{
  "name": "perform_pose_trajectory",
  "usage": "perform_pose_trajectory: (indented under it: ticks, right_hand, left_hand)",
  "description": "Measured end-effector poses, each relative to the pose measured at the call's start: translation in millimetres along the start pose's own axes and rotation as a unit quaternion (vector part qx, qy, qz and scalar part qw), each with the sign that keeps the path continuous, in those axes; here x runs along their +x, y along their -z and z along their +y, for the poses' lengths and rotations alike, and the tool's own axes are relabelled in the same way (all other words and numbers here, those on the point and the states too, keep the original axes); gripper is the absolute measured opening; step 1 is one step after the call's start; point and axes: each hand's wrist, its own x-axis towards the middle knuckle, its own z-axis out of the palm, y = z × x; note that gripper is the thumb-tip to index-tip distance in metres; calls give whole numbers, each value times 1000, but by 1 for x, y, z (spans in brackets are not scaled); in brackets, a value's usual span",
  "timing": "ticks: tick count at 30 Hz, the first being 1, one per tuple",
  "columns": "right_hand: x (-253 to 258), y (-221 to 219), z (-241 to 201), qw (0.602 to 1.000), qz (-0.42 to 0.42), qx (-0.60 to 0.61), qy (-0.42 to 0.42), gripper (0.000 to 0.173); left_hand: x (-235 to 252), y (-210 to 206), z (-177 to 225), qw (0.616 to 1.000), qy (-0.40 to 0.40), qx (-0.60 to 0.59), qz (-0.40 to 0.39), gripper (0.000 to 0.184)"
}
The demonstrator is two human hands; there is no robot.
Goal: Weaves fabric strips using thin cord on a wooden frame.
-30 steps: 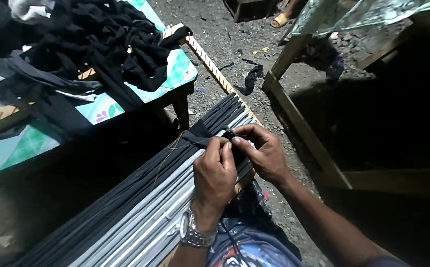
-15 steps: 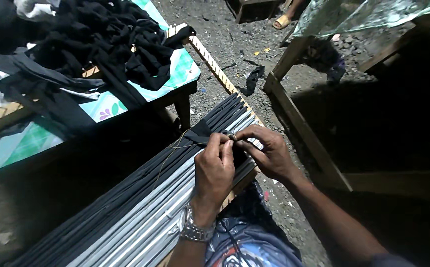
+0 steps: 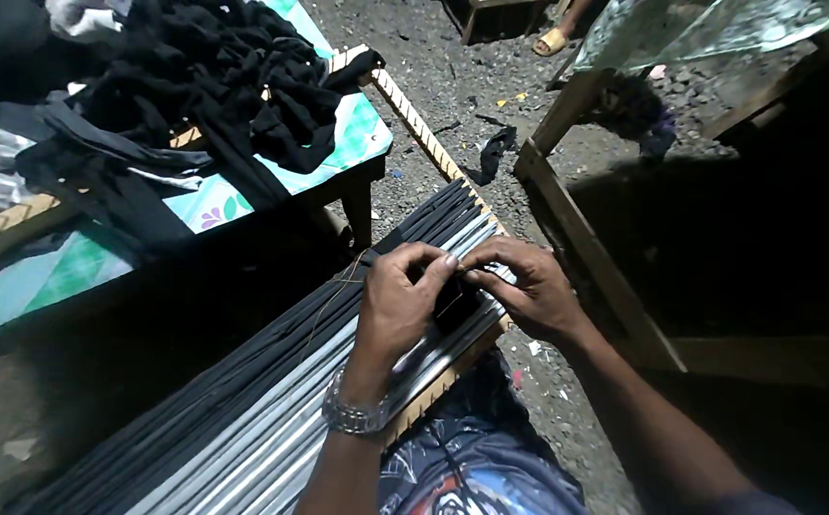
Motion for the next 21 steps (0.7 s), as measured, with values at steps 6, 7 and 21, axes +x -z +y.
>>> perform_pose_trajectory:
  ticks: [6, 7, 21]
  right_hand:
    - [-2, 1, 3, 1000, -6, -2, -1, 11]
    - [-1, 2, 3, 1000, -9, -1, -4, 11]
    - [4, 15, 14, 995, -48, 53, -72, 14]
  left_hand:
    - [2, -7, -2, 996, -48, -70, 29, 5]
    - [2, -7, -2, 995, -64, -70, 42, 5]
    - [-16, 101, 54, 956, -120, -257, 81, 22]
